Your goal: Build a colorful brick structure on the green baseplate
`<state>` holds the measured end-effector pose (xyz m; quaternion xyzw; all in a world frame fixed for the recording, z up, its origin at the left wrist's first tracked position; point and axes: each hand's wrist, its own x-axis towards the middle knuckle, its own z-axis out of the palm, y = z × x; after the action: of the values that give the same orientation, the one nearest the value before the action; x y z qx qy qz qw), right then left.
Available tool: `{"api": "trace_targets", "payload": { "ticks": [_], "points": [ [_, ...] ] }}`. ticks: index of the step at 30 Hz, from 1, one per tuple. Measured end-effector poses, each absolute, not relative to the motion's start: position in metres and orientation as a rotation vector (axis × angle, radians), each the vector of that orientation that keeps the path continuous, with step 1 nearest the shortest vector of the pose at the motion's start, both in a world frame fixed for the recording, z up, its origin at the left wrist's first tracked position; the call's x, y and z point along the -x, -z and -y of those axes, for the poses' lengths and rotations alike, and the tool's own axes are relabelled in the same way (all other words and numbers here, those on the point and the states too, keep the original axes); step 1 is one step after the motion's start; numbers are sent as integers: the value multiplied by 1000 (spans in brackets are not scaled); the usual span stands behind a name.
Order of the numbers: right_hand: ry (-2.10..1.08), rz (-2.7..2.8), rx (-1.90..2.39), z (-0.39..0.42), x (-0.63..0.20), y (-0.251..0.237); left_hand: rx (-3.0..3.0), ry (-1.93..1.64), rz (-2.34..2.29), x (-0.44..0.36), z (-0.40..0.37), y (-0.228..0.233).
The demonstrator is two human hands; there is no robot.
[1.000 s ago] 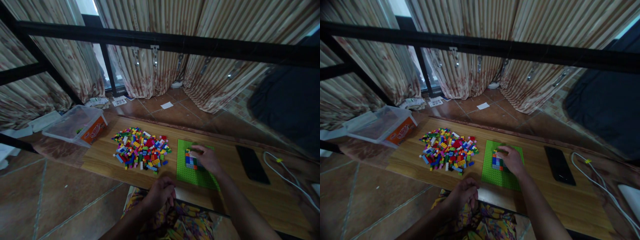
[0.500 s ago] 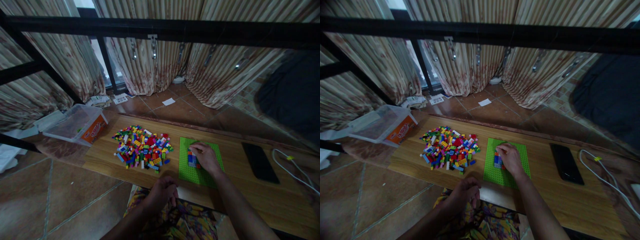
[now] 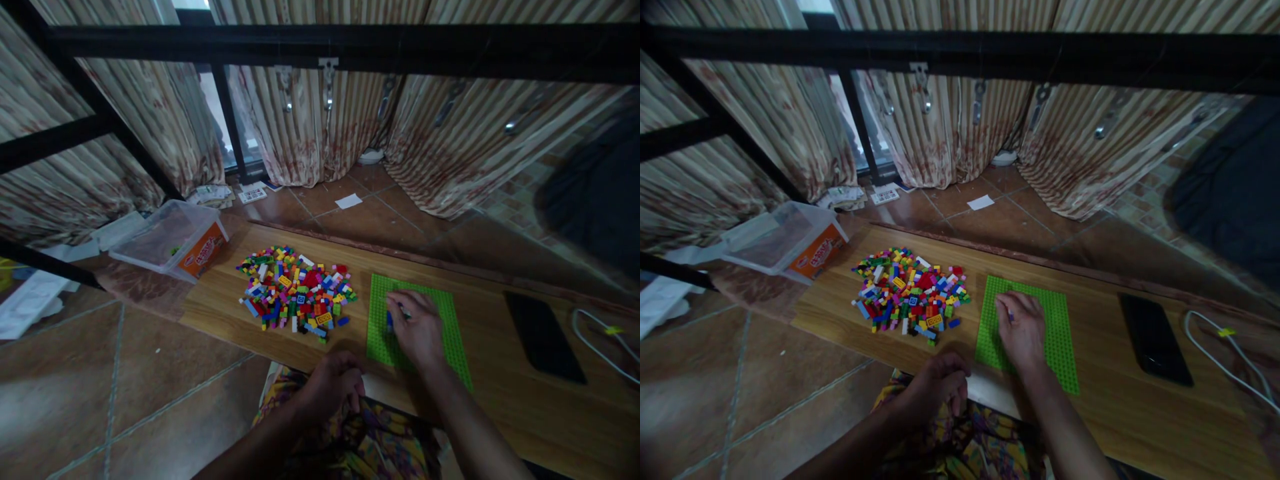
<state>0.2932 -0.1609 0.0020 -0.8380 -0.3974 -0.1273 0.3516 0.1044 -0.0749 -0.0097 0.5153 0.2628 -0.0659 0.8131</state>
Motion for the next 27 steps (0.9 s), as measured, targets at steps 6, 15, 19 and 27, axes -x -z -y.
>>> {"api": "trace_targets", "payload": {
  "ticks": [6,15,19,27],
  "points": [
    [114,1193,2114,134,-256,4,-1118,132,-544,-104,76,12],
    [96,1229,2345,110,-254,6,-1104,147,-530,-103,77,22],
    [69,1227,2326,117,-253,7,-1119,145,-527,-103,76,18],
    [38,1254,2303,130,-255,9,-1134,150,-523,-102,76,16]
  ]
}}
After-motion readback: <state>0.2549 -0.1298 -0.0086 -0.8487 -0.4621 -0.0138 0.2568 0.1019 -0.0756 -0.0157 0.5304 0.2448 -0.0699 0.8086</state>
